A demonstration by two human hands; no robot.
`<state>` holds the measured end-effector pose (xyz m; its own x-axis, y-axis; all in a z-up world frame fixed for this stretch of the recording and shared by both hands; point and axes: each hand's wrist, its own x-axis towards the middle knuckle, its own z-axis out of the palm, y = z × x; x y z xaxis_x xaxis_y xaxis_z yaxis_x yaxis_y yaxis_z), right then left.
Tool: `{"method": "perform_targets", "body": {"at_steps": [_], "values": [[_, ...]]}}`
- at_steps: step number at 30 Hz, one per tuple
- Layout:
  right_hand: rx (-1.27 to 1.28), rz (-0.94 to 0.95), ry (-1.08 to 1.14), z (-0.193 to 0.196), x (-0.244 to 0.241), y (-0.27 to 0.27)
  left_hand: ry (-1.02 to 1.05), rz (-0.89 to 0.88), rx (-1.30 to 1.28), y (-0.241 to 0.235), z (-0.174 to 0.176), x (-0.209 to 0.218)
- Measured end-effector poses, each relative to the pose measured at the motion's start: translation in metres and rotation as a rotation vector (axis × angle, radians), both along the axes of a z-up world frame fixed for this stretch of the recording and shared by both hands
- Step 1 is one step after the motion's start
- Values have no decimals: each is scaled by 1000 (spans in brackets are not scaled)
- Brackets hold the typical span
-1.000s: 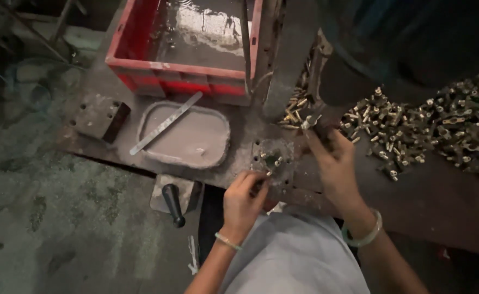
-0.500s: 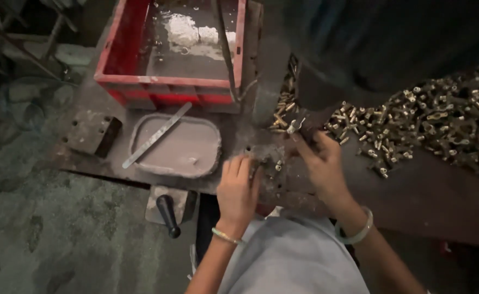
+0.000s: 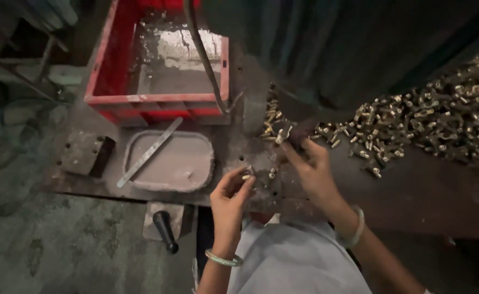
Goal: Drilling holes in small brass components using a drill press.
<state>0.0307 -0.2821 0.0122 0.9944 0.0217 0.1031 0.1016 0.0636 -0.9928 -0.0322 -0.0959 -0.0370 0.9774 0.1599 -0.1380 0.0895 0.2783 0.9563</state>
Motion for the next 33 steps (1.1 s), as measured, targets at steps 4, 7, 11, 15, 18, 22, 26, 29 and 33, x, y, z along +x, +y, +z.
{"method": "perform_targets", "body": {"at_steps": [4,7,11,15,18,22,26,29,33], "values": [[-15,-2,-10,-24,1,-6,79,57,-132,-5,37,-1],[-60,-20,16,-19,3,-12,-34,89,-98,-8,102,3],[-56,79,55,-20,2,-19,-600,158,353,-10,154,4],[-143,148,51,-88,5,-43,-817,-22,997,-9,72,28],[-180,111,-34,-132,2,-47,-670,68,1031,-4,49,20],[-171,109,123,-59,-36,-29,-411,-137,1260,10,41,32],[-644,376,127,-19,-40,-45,-189,-476,697,16,63,14],[-895,567,77,-13,-40,-49,-51,-667,556,60,22,26],[-1024,381,-433,-35,-37,-29,-172,207,320,85,69,46]]}}
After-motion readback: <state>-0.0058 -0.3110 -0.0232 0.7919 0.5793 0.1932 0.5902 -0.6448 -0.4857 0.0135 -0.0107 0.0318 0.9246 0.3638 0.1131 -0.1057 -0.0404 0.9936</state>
